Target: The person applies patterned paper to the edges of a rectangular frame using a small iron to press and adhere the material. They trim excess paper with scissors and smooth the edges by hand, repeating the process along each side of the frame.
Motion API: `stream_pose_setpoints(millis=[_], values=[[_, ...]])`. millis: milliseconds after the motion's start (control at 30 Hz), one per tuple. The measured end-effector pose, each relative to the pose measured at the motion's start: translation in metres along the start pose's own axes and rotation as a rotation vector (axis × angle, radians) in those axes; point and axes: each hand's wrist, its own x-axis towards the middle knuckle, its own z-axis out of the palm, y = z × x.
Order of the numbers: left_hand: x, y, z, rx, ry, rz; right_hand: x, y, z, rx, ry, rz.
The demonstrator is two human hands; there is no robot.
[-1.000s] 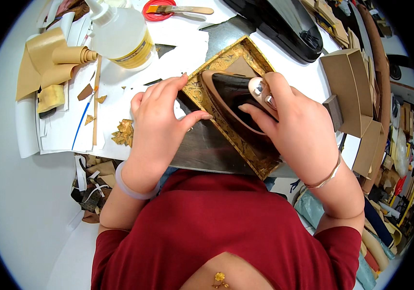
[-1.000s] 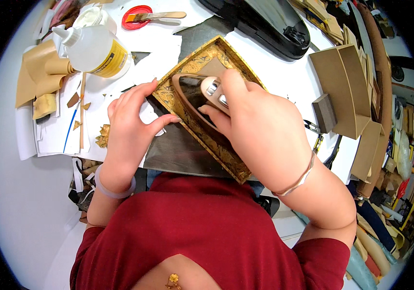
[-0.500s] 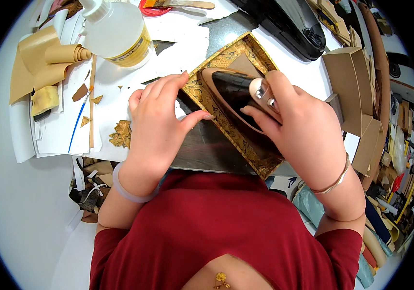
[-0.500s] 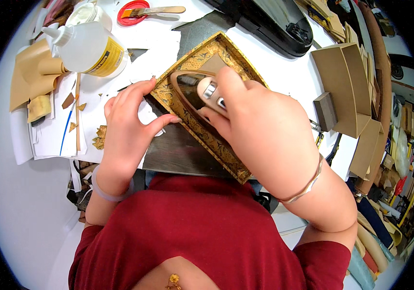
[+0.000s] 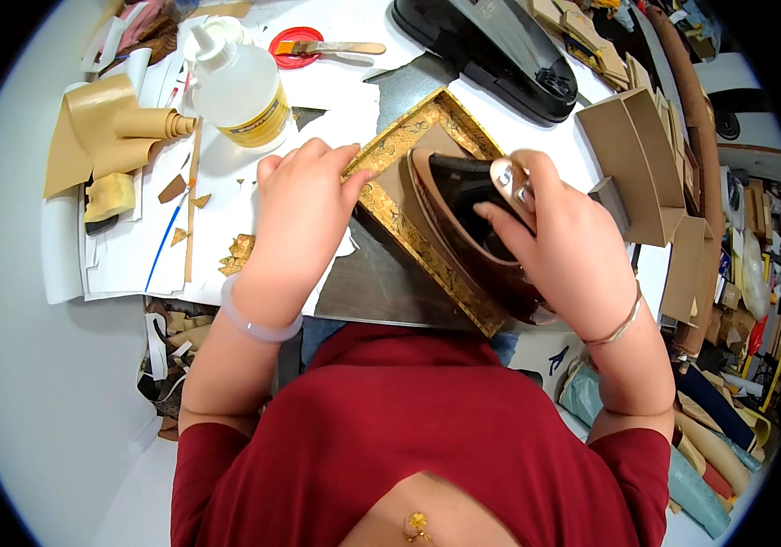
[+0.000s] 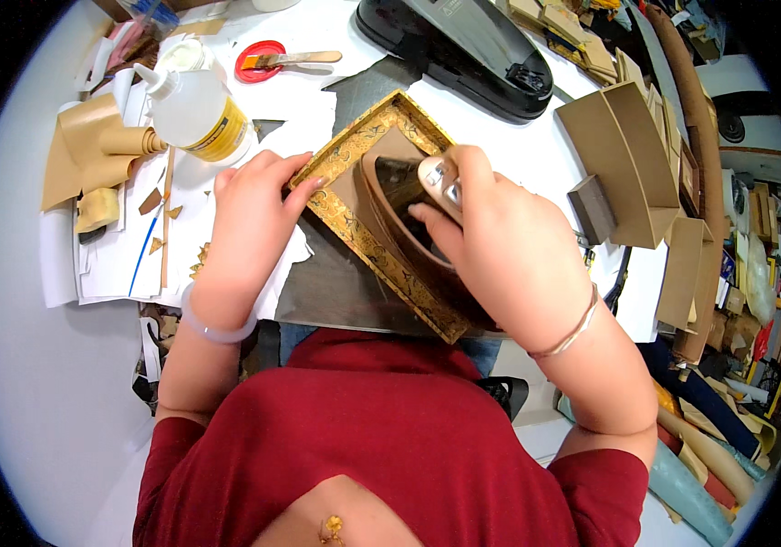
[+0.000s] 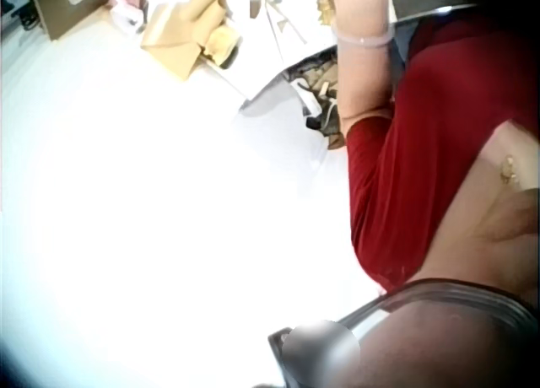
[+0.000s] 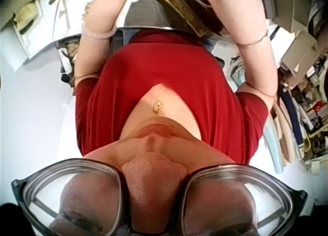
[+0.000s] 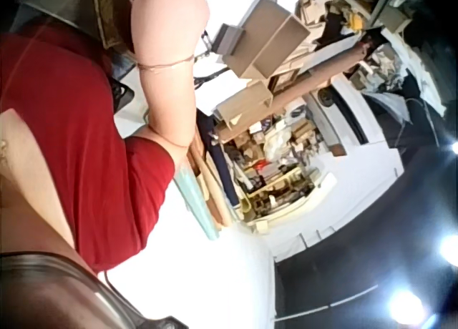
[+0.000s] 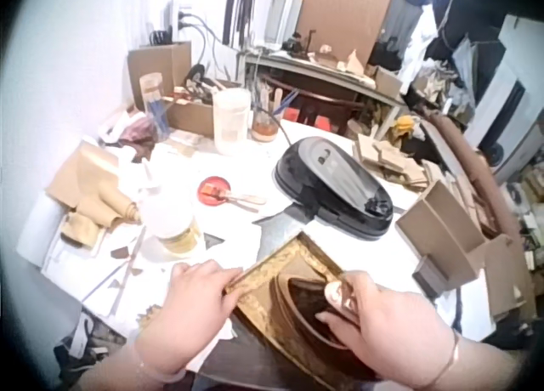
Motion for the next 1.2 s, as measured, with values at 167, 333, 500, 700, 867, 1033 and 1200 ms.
stream_pose_setpoints(millis=[167,333,500,700,867,1033,1200], values=[[-0.005,0.009,0.001,0.145,0.099,0.094,0.006,0.006,0.007,0.017,0.145,-0.023],[-0.044,0.023,-0.007,0.101,0.074,0.017,0.003,0.004,0.019,0.011,0.15,-0.046],[-0.066,0.018,0.002,0.056,0.13,0.007,-0.002,-0.008,0.026,-0.044,0.125,-0.068],[-0.067,0.01,0.01,-0.001,0.128,-0.017,-0.004,-0.01,0.035,-0.07,0.176,-0.097],[-0.064,0.004,0.017,-0.041,0.116,-0.02,-0.005,-0.012,0.031,-0.05,0.139,-0.023],[-0.067,0.005,0.018,-0.137,0.12,-0.039,-0.008,-0.012,0.031,-0.107,0.14,-0.008],[-0.067,0.0,0.022,-0.124,0.203,0.065,-0.017,-0.011,0.033,-0.117,0.17,-0.005]])
